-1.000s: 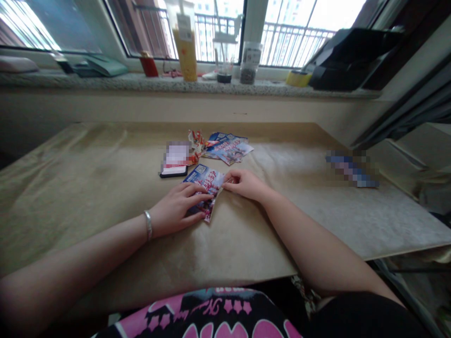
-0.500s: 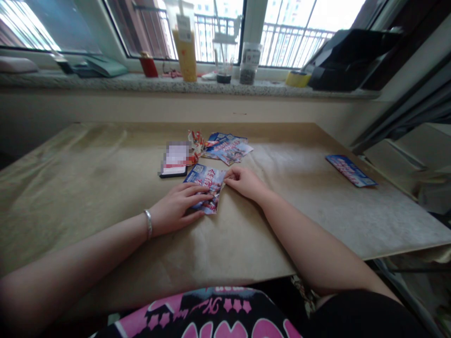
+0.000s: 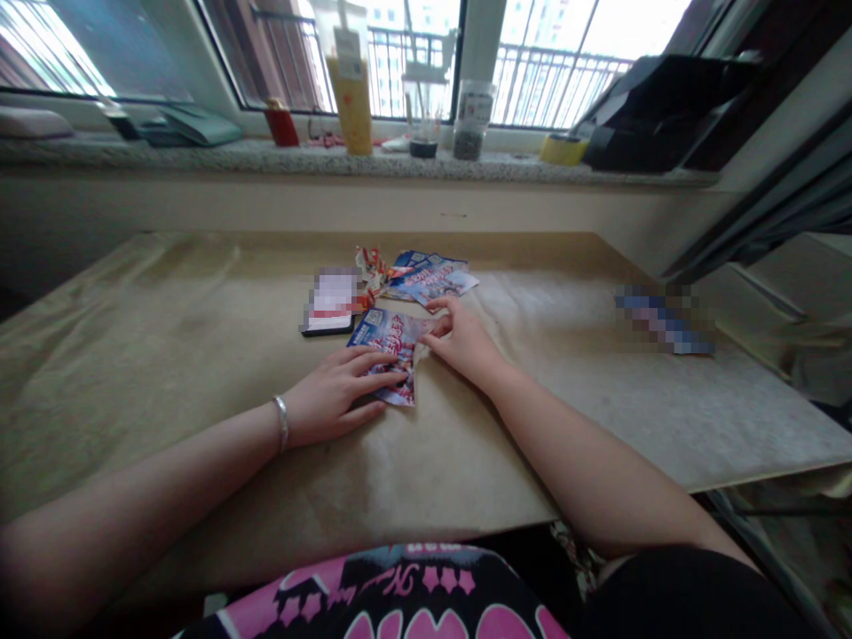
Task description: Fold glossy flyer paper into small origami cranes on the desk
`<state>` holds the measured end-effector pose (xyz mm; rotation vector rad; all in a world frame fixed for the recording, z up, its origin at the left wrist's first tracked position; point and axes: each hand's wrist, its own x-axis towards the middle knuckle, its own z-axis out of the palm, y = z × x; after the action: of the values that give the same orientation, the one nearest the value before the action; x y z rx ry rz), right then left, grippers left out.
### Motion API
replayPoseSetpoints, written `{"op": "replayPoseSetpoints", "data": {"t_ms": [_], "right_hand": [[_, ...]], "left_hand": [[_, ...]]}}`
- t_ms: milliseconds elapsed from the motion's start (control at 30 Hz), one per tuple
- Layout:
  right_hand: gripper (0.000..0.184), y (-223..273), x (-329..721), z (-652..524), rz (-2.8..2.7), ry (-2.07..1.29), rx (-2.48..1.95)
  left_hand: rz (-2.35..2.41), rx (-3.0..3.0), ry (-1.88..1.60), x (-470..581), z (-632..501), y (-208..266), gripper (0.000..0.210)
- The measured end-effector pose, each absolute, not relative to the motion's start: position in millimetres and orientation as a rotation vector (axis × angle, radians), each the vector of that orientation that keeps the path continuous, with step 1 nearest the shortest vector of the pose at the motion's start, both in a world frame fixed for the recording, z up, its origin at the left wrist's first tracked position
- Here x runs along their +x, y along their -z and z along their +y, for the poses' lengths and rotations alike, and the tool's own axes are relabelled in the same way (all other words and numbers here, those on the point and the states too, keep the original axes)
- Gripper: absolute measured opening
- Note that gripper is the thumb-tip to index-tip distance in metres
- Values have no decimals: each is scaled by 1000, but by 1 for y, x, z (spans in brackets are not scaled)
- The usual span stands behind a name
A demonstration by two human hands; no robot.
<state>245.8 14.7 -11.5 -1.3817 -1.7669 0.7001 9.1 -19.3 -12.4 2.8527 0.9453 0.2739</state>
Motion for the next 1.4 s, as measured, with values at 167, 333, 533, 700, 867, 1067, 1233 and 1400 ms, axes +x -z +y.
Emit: {"op": "replayPoseSetpoints", "data": {"t_ms": [167,333,533,700,867,1067,1233,1400], "right_hand": [[22,15,248,17,-1733,-842,-1383],[23,20,251,19,-1772,-793,-1391],[30,14,244,14,-1760,-871,-1310],[31,15,241,15,-1704,-921,-1313],[33,19,241,15,-1761,-842,-1325],[42,23,242,16,-1777,-919,-1275],[45,22,240,14,-1770,-1016,-1248],[44,18,236,10,-1794,-992,-1271]], "left_hand": [[949,2832,-290,9,-19,13,41],[918,2832,-293,9,-19,12,41],[909,2839,-264,9,-18,11,42],[899,2829,-300,10,-17,11,41],[899,2825,-296,11,-16,9,40],[903,2855,-265,11,-14,9,40],[892,2853,-255,11,-14,9,40],[888,2863,-260,10,-14,8,40]]}}
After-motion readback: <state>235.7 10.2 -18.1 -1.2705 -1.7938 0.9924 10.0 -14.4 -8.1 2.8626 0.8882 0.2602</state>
